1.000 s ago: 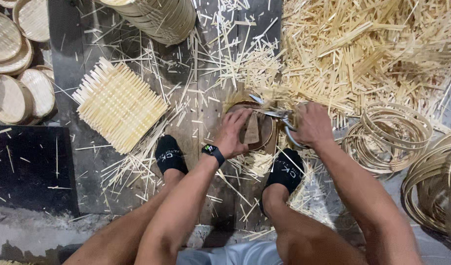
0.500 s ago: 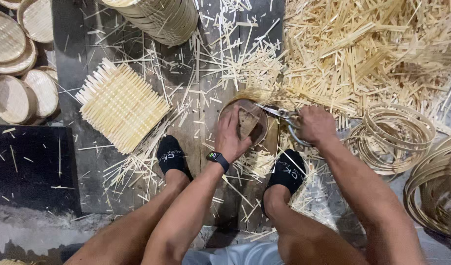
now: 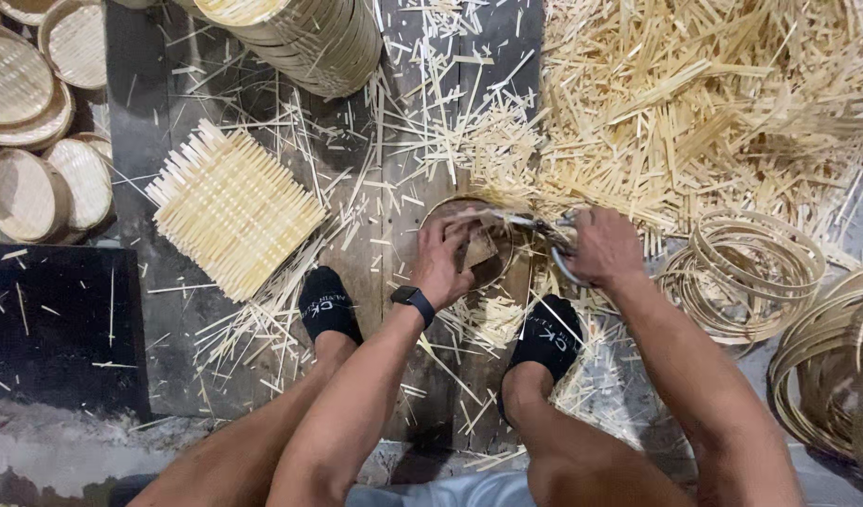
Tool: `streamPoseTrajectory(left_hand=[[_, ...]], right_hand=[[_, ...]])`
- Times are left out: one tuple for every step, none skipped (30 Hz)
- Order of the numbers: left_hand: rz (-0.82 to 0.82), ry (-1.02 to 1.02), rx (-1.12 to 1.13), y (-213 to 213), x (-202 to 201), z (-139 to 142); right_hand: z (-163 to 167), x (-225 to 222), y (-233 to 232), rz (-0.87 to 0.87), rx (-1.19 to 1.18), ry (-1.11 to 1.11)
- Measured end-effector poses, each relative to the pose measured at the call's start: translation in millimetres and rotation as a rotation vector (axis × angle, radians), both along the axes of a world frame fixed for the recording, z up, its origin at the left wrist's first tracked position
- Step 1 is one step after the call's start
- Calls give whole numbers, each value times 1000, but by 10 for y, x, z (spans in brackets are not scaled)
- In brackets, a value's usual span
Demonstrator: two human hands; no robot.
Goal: The person sits on the floor of a bamboo workshop assembling round woven baskets. They trim bamboo strips with scissors, fit a woven mat into a bamboo rim, press a wooden block mold into the rim to shape it, and place completed baskets onto a stack.
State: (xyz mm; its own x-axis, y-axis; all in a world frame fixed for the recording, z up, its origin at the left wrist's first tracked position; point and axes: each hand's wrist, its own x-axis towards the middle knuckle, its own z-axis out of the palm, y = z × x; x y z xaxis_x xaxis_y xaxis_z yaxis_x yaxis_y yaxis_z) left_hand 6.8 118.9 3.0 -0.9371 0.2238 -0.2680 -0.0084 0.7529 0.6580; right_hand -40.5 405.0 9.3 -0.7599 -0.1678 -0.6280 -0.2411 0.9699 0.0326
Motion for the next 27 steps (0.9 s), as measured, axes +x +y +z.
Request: streamPoseTrajectory(left_hand=[[-38, -10, 17, -4, -30, 4], [-76, -20, 33, 4, -39, 15], [-75, -25, -20, 20, -51, 30], [-75, -34, -74, 41, -57, 49], [-73, -43, -127, 73, -40, 71], [35, -13, -99, 106, -39, 91], [142, 12, -71, 148, 8, 117], [249, 31, -44, 188, 73, 139], [261, 51, -49, 225, 105, 150], [274, 77, -52, 255, 120, 150], [287, 96, -55, 261, 146, 146], [246, 50, -64, 263, 153, 133], [204, 6, -73, 250, 149, 115], [164, -40, -85, 221, 142, 96], [153, -19, -79, 192, 125, 76], [139, 7, -73, 167, 87, 53], [126, 31, -66, 138, 70, 46], [105, 28, -46, 112, 65, 45], [84, 28, -23, 96, 48, 50], [68, 24, 1, 85, 38, 65], [39, 7, -7, 79, 34, 87], [10, -6, -15, 75, 26, 115], [-19, -17, -22, 68, 14, 144], [-54, 2, -14, 61, -12, 171], [-90, 18, -9, 43, -37, 197], [-127, 33, -3, 23, -61, 218], [-160, 7, -21, -7, -91, 233]], right_hand=[[4, 2, -26, 43, 4, 78], [3, 10, -58, 85, 7, 156], [8, 12, -65, 128, 9, 235], [8, 17, -78, 88, -15, 187], [11, 19, -72, 49, -39, 140], [8, 18, -70, 9, -63, 100], [5, 20, -58, -23, -70, 75], [4, 17, -31, -55, -77, 44], [-6, 19, -23, -87, -82, 17], [-19, 8, -11, -16, -79, 118], [-35, 20, -9, 55, -74, 212], [-55, 24, -5, 128, -71, 306], [-74, 37, -5, 112, -77, 298], [-94, 56, -4, 96, -86, 289], [-109, 73, 4, 80, -96, 281], [-121, 83, 20, 71, -113, 267], [-122, 94, 50, 62, -130, 251], [-122, 110, 78, 50, -146, 232], [-121, 108, 95, 21, -161, 227], [-119, 102, 109, -4, -176, 218], [-117, 97, 112, -27, -191, 206], [-116, 83, 106, 15, -181, 243], [-122, 71, 82, 58, -172, 283], [-130, 52, 57, 100, -165, 321], [-139, 36, 35, 80, -146, 255], [-149, 23, 25, 60, -127, 187], [-164, 9, 27, 40, -107, 124]])
